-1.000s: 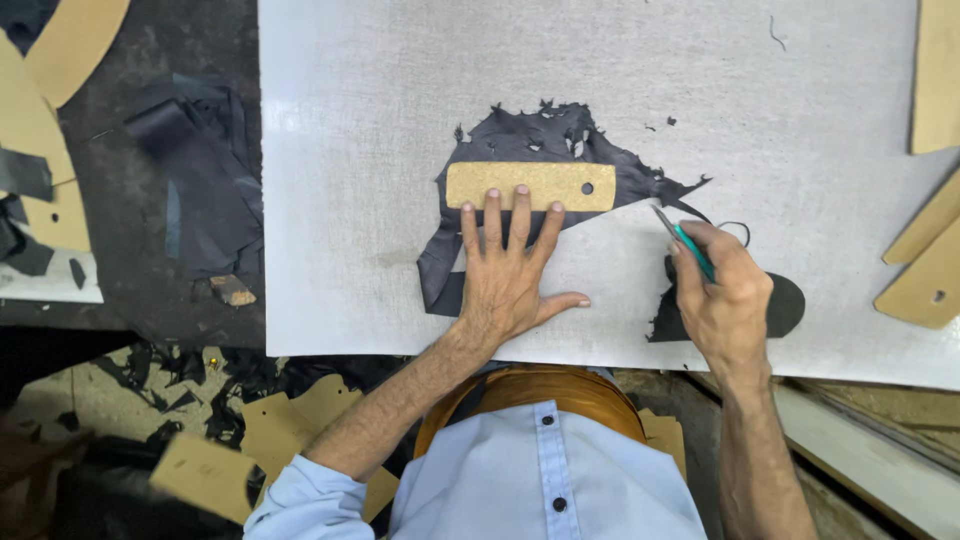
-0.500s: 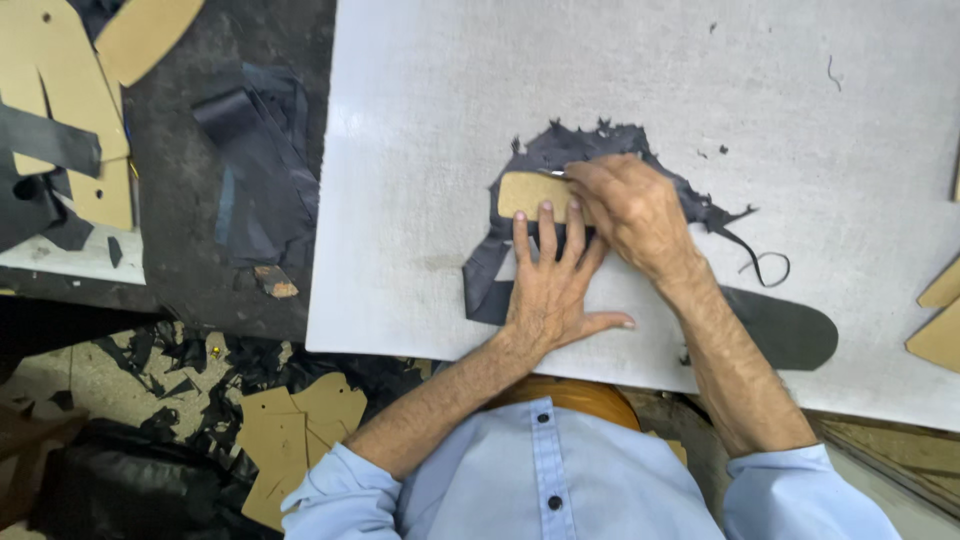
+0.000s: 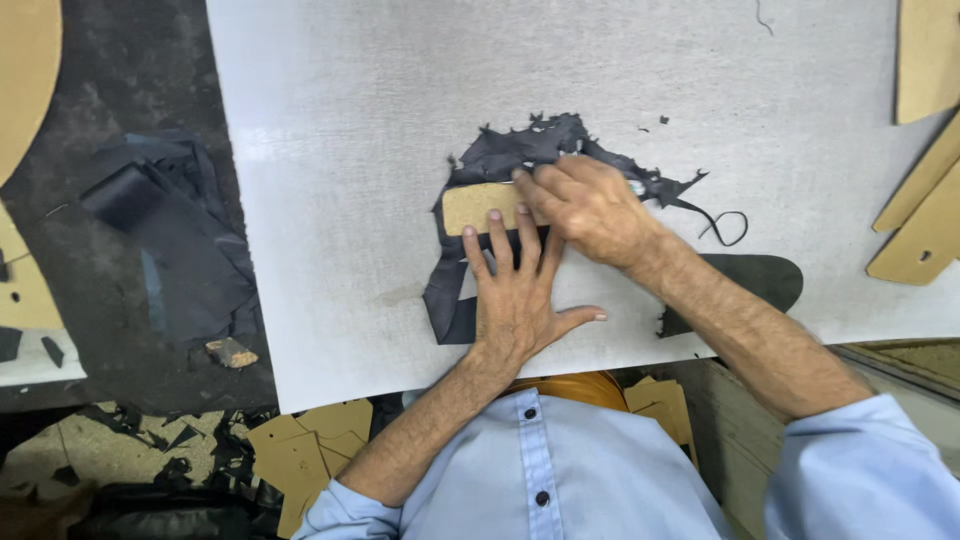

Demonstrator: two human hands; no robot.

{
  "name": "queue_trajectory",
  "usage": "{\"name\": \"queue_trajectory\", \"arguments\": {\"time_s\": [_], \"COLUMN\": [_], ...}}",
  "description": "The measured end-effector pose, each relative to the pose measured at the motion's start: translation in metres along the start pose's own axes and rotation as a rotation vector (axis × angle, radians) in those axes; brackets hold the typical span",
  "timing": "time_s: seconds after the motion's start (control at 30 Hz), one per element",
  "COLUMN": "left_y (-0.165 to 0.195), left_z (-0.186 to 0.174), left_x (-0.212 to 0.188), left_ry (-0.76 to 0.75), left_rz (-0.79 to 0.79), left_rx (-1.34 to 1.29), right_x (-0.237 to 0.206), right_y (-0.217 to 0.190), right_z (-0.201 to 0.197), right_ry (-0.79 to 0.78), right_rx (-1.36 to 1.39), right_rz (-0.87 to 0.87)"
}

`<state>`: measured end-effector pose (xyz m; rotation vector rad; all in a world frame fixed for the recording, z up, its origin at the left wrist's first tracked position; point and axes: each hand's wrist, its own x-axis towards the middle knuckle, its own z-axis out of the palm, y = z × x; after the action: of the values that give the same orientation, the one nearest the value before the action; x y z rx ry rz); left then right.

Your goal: The person uses a utility knife to cut black leather pieces on a white work surface. They place cardboard templates on the leather, trace around them, and cut out the shapes. The person handles multiple templates and leather pieces, adjusting their positions as needed.

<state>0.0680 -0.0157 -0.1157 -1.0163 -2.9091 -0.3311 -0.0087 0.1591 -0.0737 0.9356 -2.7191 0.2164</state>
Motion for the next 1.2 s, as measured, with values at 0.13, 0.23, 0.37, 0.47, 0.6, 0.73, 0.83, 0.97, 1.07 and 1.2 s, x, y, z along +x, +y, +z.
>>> {"name": "queue_trajectory", "arguments": {"time_s": [0.13, 0.23, 0.37, 0.47, 0.6, 0.73, 0.83, 0.97, 1.07, 1.2], "left_y": [-0.002, -0.001, -0.005, -0.033, -0.099, -0.096, -0.083, -0.074, -0.071, -0.072], "left_z": [-0.004, -0.013, -0.038, -0.062, -0.078, -0.069, -0.063, -0.066, -0.075, -0.084], "left_x": [0.0, 0.005, 0.014, 0.031, 0.09, 0.145, 0.168, 0.175, 0.173, 0.174], "left_ry": [0.012, 0.005, -0.064, -0.187, -0.35, -0.347, -0.481, -0.624, -0.705, -0.721], "left_rz": [0.0, 0.001, 0.044, 0.179, 0.371, 0.582, 0.645, 0.679, 0.714, 0.701], "left_rx": [-0.028, -0.049, -0.067, -0.088, -0.222, -0.139, -0.023, 0.184, 0.269, 0.313], "right_x": [-0.076, -0.124, -0.153, -0.134, -0.063, 0.015, 0.058, 0.084, 0.074, 0.041], "right_y": [0.059, 0.085, 0.059, -0.012, -0.121, -0.162, -0.153, -0.149, -0.174, -0.209], "right_z": [-0.04, -0.075, -0.089, -0.068, -0.04, -0.025, -0.004, 0.028, 0.029, -0.004], "right_ry": [-0.058, -0.116, 0.163, 0.432, 0.269, 0.269, 0.368, 0.171, 0.146, 0.038], "right_rx": [-0.176, -0.227, -0.05, 0.296, 0.529, 0.652, 0.485, 0.367, 0.25, 0.421], "right_rz": [0.025, 0.116, 0.328, 0.643, 0.866, 0.807, 0.74, 0.858, 0.819, 0.908]}}
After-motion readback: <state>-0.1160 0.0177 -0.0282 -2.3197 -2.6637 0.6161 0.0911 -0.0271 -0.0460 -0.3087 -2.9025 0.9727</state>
